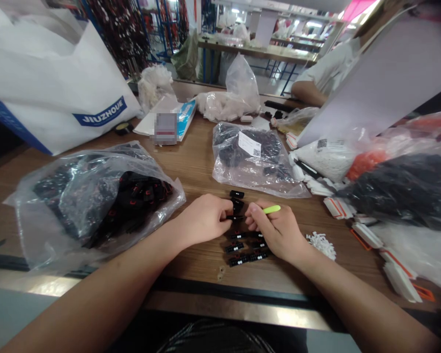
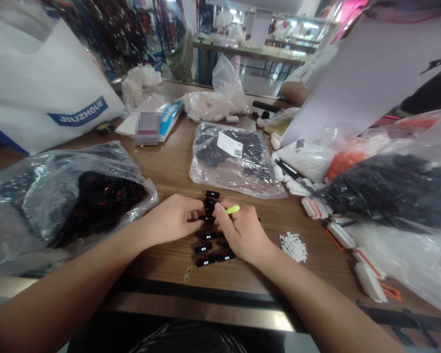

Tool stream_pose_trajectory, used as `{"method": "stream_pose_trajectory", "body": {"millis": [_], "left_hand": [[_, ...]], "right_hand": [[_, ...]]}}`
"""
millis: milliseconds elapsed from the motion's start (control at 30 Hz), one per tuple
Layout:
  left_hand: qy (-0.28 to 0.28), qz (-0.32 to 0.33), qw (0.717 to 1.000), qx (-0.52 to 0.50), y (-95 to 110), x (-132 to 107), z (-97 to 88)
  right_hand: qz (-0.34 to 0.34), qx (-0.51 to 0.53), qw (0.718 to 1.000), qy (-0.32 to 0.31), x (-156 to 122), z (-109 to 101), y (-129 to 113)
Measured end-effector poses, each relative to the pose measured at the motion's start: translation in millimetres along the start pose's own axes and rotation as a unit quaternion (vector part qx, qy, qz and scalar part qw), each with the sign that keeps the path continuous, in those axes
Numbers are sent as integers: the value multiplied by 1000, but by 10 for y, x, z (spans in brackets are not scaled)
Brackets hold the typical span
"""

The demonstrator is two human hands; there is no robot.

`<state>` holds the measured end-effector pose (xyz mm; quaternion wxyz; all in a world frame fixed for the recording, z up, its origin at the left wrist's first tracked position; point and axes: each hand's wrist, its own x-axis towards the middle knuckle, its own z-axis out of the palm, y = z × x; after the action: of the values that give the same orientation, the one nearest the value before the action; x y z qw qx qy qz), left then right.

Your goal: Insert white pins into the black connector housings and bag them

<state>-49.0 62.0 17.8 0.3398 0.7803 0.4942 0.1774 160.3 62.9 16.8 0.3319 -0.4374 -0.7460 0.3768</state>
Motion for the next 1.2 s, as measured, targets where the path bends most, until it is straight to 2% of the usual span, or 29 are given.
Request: {"method": "stream_pose_trajectory", "body": {"millis": [267, 767, 967, 1100, 1200], "left_hand": [[7, -5, 1000, 6, 15, 9, -8], [2, -4, 1000, -6, 18, 0, -12], [4, -2, 1000, -10, 29, 2, -12], [3, -3, 1000, -18, 26, -4, -3], [5, -6, 1000, -13, 19, -2, -8]], "right_hand": [[13, 51, 997, 56, -21, -13, -30], [15, 47, 998, 46, -34, 29, 0], [24, 27, 999, 24, -6, 29, -29], [5, -11, 1000, -6, -15, 22, -42], [-13, -19, 1000, 4, -38, 2, -44]]}}
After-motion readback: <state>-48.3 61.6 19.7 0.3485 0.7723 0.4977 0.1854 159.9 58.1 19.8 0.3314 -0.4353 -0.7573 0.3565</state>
